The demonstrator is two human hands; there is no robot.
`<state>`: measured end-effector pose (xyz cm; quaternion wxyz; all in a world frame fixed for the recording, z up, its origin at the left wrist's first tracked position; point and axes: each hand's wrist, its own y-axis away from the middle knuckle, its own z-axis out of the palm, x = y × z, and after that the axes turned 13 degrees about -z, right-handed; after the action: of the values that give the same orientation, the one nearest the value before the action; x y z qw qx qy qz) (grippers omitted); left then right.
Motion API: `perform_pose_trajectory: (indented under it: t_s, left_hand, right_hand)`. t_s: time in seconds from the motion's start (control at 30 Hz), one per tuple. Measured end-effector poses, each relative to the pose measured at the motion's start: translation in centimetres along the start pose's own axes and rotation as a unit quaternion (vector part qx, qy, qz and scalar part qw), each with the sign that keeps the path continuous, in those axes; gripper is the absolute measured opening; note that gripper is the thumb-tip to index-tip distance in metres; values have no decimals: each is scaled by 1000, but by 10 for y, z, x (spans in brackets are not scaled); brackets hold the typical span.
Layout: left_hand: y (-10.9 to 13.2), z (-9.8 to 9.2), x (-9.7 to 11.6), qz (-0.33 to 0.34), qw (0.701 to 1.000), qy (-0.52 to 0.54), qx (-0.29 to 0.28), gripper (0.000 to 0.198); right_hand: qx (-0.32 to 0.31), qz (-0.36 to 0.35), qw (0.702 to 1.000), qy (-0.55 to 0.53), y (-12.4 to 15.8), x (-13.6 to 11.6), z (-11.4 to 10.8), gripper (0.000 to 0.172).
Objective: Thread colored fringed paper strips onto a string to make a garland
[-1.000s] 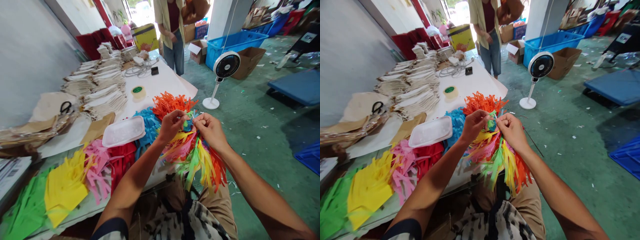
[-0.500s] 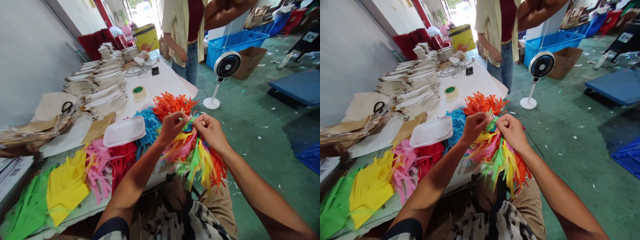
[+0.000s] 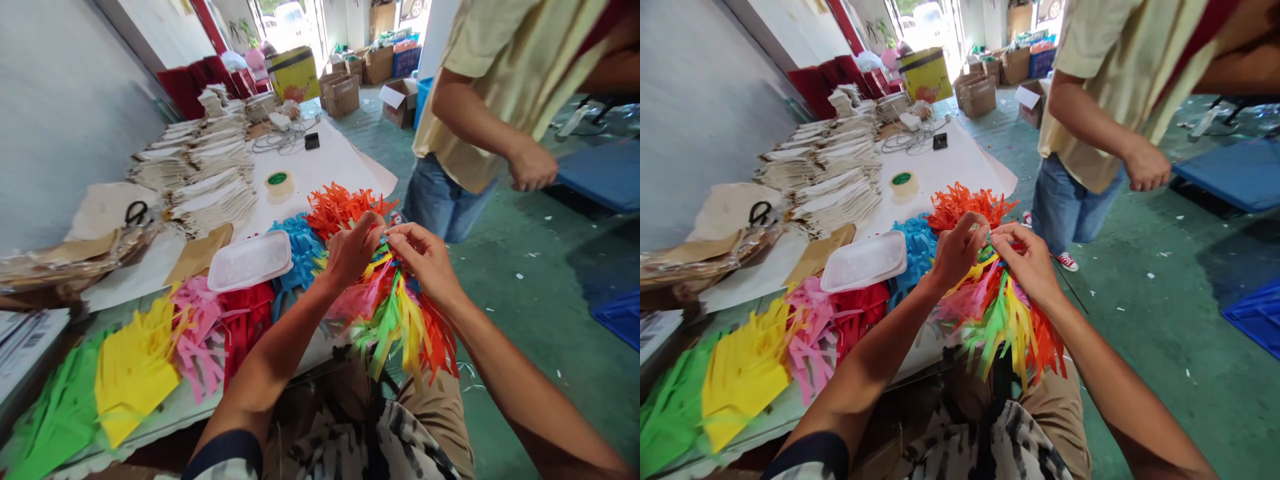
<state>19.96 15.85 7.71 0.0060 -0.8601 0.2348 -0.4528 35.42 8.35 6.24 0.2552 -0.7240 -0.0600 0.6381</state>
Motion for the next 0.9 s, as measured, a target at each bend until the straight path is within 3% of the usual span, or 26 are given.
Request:
perform_pose_trajectory:
  t_s: [0.17, 0.33, 0.43, 0.6, 0.7, 0.8, 0.9]
  left_hand:
    - [-5, -1, 4, 8, 1000, 12, -15, 27]
    - [-17, -2, -8, 131, 987, -21, -91, 30]
    - [-22, -3, -16, 156, 981, -12, -116, 43]
    - [-30, -13, -19, 117, 975, 102, -158, 39]
    - [-32, -21, -15, 68, 957, 159, -233, 25]
    - [-31, -28, -6, 23, 936, 178, -304, 28]
    - [-29, -28, 5, 17, 937, 193, -291, 22]
  right_hand:
    - [4, -14, 1000, -3, -3, -3, -4, 26]
    - [32, 7, 999, -37, -10, -8, -16, 24]
    - [48, 18, 997, -53, -14, -12, -20, 25]
    - [51, 44, 994, -82, -17, -17, -21, 31]
    - [41, 32, 996, -74, -20, -20, -21, 34]
    - [23, 8, 998, -50, -24, -24, -21, 32]
    - [4, -7, 1000, -20, -28, -32, -20, 30]
